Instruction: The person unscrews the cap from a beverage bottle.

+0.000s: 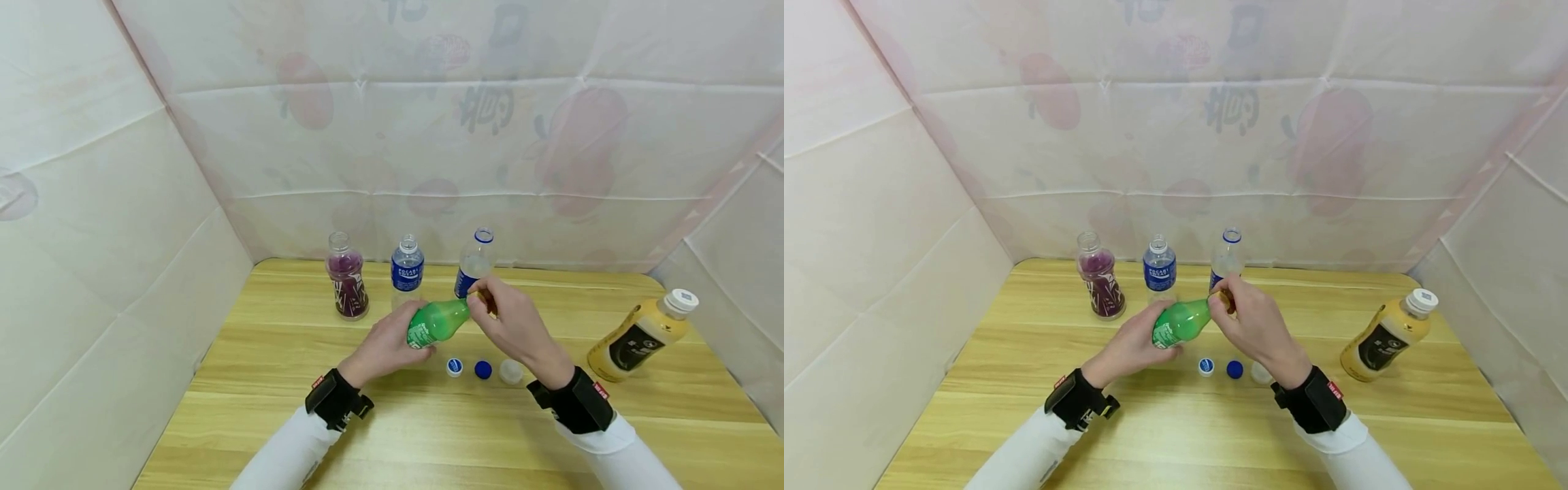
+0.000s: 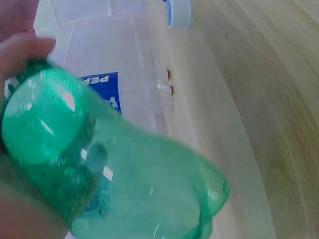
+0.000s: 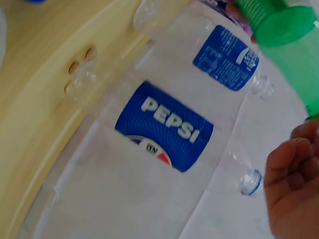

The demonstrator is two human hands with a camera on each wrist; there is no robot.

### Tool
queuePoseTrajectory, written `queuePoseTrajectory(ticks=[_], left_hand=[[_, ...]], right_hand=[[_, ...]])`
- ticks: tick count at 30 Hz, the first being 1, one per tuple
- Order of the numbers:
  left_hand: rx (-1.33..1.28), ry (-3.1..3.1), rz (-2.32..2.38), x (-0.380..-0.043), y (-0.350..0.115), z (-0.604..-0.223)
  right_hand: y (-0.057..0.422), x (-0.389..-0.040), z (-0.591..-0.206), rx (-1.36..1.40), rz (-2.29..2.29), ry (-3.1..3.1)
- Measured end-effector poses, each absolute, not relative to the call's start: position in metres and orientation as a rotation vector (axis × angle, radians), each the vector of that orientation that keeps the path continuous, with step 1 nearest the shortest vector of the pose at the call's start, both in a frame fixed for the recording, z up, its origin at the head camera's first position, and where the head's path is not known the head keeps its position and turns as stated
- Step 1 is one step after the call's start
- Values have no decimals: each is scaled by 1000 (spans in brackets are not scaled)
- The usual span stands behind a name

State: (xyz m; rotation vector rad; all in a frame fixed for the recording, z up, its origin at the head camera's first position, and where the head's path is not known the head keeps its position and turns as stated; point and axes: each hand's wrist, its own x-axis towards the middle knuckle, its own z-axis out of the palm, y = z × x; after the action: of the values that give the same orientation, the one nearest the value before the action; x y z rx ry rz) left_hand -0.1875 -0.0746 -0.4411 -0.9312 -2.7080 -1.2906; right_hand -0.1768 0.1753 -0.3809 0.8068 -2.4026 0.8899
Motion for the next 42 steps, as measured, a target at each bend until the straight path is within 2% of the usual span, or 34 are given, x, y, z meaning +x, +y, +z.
queuePoseTrajectory(ticks=[6, 10, 29, 42], left_hand=[[-876, -2676, -1111, -186, -70, -441], [-868, -2656, -1082, -185, -69, -442], [-904, -2635, -1243, -187, -71, -442], [-967, -2668, -1383, -188, -75, -439]], right_hand=[[170, -175, -382, 590, 895, -2451], [169, -173, -382, 538, 923, -2473], [171, -179, -383, 872, 958, -2321], [174, -183, -386, 1004, 884, -2199]])
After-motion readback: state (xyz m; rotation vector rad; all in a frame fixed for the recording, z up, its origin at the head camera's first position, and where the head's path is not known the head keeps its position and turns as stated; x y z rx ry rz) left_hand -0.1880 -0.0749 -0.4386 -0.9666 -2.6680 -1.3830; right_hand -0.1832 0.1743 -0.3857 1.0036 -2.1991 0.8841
